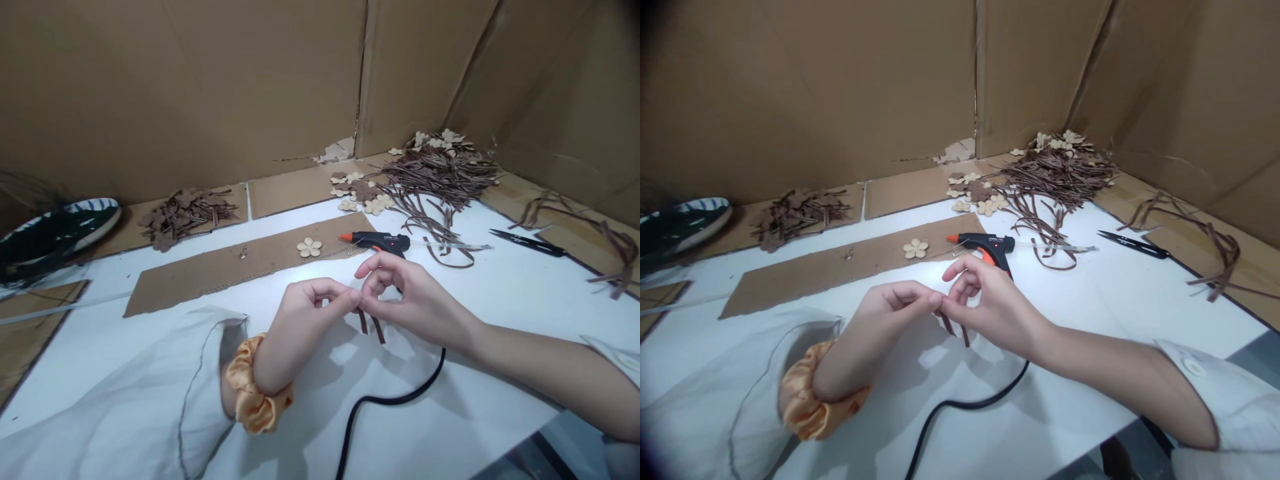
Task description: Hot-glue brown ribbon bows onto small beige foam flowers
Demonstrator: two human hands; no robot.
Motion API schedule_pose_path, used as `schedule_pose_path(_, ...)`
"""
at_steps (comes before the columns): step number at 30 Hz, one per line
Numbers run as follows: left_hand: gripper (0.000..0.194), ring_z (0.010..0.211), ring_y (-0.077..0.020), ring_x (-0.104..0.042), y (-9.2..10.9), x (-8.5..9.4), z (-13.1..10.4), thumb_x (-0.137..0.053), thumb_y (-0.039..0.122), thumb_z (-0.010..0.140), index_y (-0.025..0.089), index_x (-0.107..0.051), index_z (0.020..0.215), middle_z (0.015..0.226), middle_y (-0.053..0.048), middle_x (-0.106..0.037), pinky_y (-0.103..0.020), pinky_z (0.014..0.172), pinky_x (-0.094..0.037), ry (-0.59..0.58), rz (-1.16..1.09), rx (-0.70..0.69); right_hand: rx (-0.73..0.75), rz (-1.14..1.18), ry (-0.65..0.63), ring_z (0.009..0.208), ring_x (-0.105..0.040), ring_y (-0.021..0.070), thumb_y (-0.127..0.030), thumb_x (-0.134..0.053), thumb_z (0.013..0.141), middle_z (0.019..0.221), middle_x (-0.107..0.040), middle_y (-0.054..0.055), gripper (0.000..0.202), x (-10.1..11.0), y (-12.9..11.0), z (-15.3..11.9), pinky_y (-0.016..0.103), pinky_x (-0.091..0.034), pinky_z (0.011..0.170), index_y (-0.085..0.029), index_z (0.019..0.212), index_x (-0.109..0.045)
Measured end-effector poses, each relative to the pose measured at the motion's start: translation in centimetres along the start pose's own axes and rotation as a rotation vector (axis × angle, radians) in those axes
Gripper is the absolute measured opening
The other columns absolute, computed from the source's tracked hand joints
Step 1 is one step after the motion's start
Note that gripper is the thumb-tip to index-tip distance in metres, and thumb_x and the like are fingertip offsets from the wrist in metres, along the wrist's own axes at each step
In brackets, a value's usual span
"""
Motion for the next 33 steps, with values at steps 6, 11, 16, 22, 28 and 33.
schedule_pose_path(6,0.022,0.068,-0.0173,-0.064,0.7,0.3,0.3,-0.062,0.033,0.077,0.017,-0.067,0.063,0.066,-0.003,-0.07,-0.028,0.073,-0.05,0.005,-0.047,-0.022,-0.199,0.149,-0.207,0.065,-0.061,0.0139,-0.035,-0.07,0.073,0.072,-0.068,0.002,0.022,-2.0,1.7,0.0,0.025,-0.046,0.058,-0.017,0.081,-0.061)
schedule_pose_path(11,0.02,0.063,-0.0168,-0.064,0.7,1.1,0.6,-0.064,0.031,0.076,0.017,-0.065,0.062,0.063,-0.002,-0.07,-0.029,0.069,-0.051,0.065,-0.095,-0.023,-0.229,0.214,-0.281,0.055,-0.055,0.0098,-0.04,-0.071,0.072,0.07,-0.069,0.002,0.025,-2.6,2.2,0.2,0.024,-0.046,0.058,-0.016,0.076,-0.065)
schedule_pose_path(16,0.02,0.059,-0.0157,-0.063,0.7,1.5,0.8,-0.067,0.032,0.075,0.017,-0.066,0.061,0.064,-0.002,-0.07,-0.027,0.064,-0.05,0.091,-0.135,-0.034,-0.204,0.234,-0.301,0.068,-0.06,0.0124,-0.036,-0.07,0.074,0.075,-0.07,0.003,0.021,-3.0,2.7,0.2,0.024,-0.046,0.066,-0.015,0.076,-0.067)
schedule_pose_path(22,0.019,0.058,-0.0138,-0.06,0.4,2.5,1.2,-0.071,0.033,0.072,0.016,-0.068,0.065,0.064,-0.001,-0.069,-0.026,0.062,-0.048,0.174,-0.141,-0.045,-0.195,0.253,-0.335,0.081,-0.063,0.014,-0.035,-0.07,0.075,0.083,-0.073,0.004,0.019,-3.3,2.9,0.0,0.026,-0.045,0.077,-0.016,0.078,-0.071)
schedule_pose_path(28,0.018,0.062,-0.0123,-0.057,1.0,3.6,1.3,-0.073,0.033,0.07,0.016,-0.07,0.063,0.064,0.0,-0.067,-0.024,0.065,-0.045,0.249,-0.057,-0.117,-0.241,0.288,-0.346,0.086,-0.064,0.0152,-0.036,-0.073,0.072,0.085,-0.074,0.003,0.018,-3.4,3.2,-0.3,0.027,-0.044,0.084,-0.018,0.078,-0.074)
schedule_pose_path(33,0.018,0.062,-0.0113,-0.056,0.9,3.4,1.2,-0.074,0.033,0.07,0.016,-0.07,0.064,0.063,0.001,-0.067,-0.022,0.063,-0.044,0.235,-0.087,-0.106,-0.232,0.237,-0.336,0.08,-0.064,0.0136,-0.034,-0.07,0.076,0.085,-0.074,0.003,0.018,-3.3,3.2,-0.3,0.026,-0.046,0.08,-0.017,0.078,-0.074)
Point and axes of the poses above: each hand's wrist, its own z-axis towards the middle knuckle, its own x-axis out of the back of the hand, y = z × x, the point moved 10 cm from there along z, towards the middle knuckle
